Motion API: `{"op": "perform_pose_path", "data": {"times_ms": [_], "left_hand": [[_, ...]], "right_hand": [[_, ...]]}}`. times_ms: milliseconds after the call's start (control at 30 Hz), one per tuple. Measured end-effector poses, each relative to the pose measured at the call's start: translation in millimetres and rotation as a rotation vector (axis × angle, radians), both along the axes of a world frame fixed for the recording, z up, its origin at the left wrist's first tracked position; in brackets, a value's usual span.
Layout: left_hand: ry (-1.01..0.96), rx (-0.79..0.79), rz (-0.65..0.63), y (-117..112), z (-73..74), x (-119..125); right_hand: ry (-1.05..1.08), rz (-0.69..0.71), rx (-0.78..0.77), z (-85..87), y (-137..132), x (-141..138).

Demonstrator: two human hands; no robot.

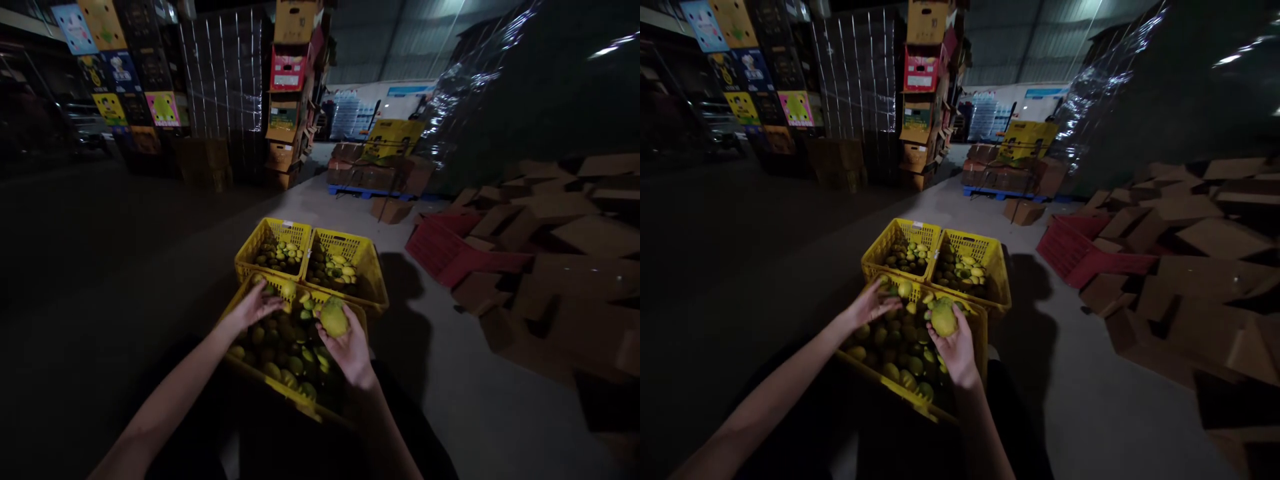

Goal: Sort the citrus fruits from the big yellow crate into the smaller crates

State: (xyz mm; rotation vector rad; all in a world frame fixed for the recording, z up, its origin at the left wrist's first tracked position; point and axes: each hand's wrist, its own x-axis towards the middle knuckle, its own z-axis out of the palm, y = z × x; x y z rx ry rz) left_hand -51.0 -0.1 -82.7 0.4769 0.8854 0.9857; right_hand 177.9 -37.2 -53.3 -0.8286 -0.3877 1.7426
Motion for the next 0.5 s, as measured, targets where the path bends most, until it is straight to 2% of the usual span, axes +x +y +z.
{"op": "perform_pose_path", "data": {"times_ms": [67, 133, 167, 267, 333, 400, 500], "left_hand": [[-0.037, -0.011, 0.143, 13.6, 14.0, -11.8], [-0.029, -0.03, 0.186, 12.9, 19.3, -14.8], [-0.018, -0.042, 0.152, 7.8, 19.7, -12.5], [-0.006, -0.057, -0.057, -15.6, 20.0, 2.6], [-0.011, -0.064, -0.14, -28.6, 22.9, 11.8], [-0.019, -0.079, -0.134, -34.8, 27.3, 15.2], [-0.054, -0.12, -0.033, -33.1, 32.7, 9.5]], "right_hand": [[0.008, 0.017, -0.016, 0.2, -1.2, 0.5], [0.022, 0.032, -0.039, -0.2, -1.4, 1.5], [0.016, 0.043, -0.051, -0.8, -1.3, 1.8], [-0.071, 0.109, -0.087, -5.8, -1.5, -1.5], [-0.137, 0.162, -0.104, -12.2, -2.7, -8.5], [-0.18, 0.213, -0.101, -21.4, -5.3, -18.2], [-0.254, 0.295, -0.02, -40.3, -12.6, -32.1]]}}
